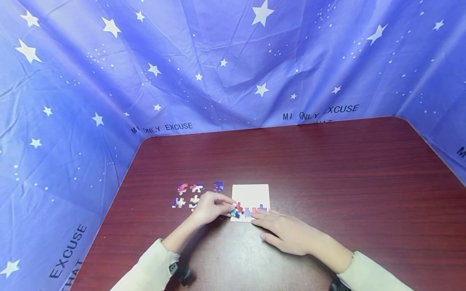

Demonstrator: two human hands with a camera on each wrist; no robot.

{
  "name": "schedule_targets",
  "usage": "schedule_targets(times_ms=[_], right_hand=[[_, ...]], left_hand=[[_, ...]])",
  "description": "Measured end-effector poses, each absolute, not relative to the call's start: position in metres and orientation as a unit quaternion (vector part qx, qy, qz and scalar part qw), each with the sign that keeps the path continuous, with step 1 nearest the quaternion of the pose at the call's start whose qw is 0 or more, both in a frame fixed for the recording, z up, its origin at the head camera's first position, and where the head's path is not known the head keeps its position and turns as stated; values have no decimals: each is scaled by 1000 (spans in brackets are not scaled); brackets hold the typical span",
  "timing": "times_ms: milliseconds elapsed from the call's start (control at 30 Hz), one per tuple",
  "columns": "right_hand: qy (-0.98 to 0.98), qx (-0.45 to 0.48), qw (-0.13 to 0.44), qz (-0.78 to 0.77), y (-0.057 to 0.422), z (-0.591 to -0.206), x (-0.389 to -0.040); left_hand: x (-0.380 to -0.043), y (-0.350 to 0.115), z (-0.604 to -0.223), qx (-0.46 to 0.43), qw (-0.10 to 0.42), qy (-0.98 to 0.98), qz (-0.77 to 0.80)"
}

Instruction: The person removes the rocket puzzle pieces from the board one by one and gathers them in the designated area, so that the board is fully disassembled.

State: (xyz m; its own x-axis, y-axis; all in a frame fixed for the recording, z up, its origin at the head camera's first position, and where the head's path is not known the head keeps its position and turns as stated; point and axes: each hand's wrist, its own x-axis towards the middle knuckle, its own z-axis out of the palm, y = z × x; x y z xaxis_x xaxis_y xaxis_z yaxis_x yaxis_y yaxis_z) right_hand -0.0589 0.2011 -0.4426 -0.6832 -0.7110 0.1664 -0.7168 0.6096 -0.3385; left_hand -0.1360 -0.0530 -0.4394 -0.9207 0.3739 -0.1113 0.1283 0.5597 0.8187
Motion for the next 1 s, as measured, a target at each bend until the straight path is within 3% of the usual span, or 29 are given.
schedule_targets(times_ms=[233,1000], right_hand=[[-896,400,10,193,202,-444,-59],[-894,404,13,195,202,-444,-59]], left_hand=[[-137,-62,-438,121,168,844,496],[-142,-101,-433,59,150,842,514]])
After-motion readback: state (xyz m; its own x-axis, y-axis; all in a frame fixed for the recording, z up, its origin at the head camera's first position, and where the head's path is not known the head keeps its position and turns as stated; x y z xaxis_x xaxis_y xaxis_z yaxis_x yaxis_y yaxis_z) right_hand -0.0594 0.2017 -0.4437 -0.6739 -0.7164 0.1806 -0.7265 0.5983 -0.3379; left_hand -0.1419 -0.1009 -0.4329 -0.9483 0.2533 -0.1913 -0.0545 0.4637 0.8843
